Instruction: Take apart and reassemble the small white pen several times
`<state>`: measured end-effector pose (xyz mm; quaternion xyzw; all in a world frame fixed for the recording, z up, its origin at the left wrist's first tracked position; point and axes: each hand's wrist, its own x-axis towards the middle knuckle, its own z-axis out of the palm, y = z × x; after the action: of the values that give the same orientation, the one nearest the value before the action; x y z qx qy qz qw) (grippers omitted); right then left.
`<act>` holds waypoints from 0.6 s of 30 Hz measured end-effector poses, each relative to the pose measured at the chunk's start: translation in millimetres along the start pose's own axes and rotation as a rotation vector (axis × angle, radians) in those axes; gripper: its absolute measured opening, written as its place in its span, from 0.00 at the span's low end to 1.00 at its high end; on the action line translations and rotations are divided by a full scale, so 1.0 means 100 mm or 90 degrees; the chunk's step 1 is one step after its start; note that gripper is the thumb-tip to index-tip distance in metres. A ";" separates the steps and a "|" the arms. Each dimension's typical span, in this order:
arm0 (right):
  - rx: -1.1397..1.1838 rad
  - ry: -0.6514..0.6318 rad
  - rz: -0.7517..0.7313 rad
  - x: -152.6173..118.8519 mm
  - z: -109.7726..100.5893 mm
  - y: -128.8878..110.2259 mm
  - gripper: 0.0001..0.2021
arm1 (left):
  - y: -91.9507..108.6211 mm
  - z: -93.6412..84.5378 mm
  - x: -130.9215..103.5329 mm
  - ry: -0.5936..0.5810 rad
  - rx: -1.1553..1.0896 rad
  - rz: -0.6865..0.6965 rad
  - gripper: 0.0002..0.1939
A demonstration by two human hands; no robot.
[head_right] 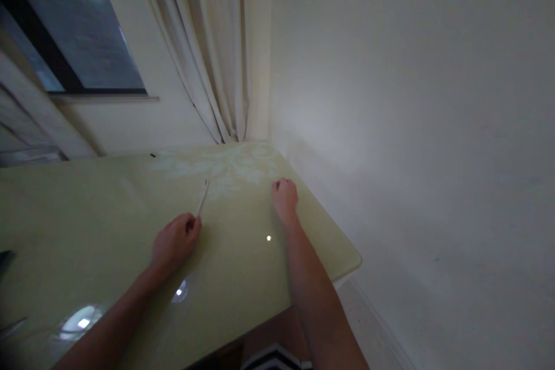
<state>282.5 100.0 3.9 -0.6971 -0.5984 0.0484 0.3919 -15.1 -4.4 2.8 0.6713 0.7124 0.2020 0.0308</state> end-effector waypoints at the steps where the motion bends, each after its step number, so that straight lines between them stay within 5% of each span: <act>1: 0.077 -0.027 -0.019 -0.04 0.03 -0.11 0.15 | 0.04 -0.01 -0.02 0.029 -0.019 0.010 0.17; 4: 0.359 -0.198 -0.052 -0.23 0.18 -0.45 0.25 | 0.25 -0.02 -0.06 0.086 -0.041 0.103 0.16; 8: 0.546 -0.337 -0.024 -0.40 0.29 -0.68 0.21 | 0.59 0.05 -0.01 0.041 0.020 0.270 0.14; 10: 0.542 -0.275 0.022 -0.37 0.26 -0.64 0.20 | 0.75 0.14 0.09 -0.021 0.008 0.309 0.10; 13: 0.451 -0.061 0.079 -0.21 0.15 -0.47 0.19 | 1.00 0.34 0.32 -0.112 -0.068 0.275 0.11; 18: 0.380 0.095 0.128 -0.03 0.05 -0.25 0.20 | 1.46 0.69 0.68 -0.124 -0.104 0.203 0.21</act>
<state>258.8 99.1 14.3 -0.6085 -0.4557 0.2091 0.6151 138.1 81.5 3.2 0.7871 0.5722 0.1955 0.1219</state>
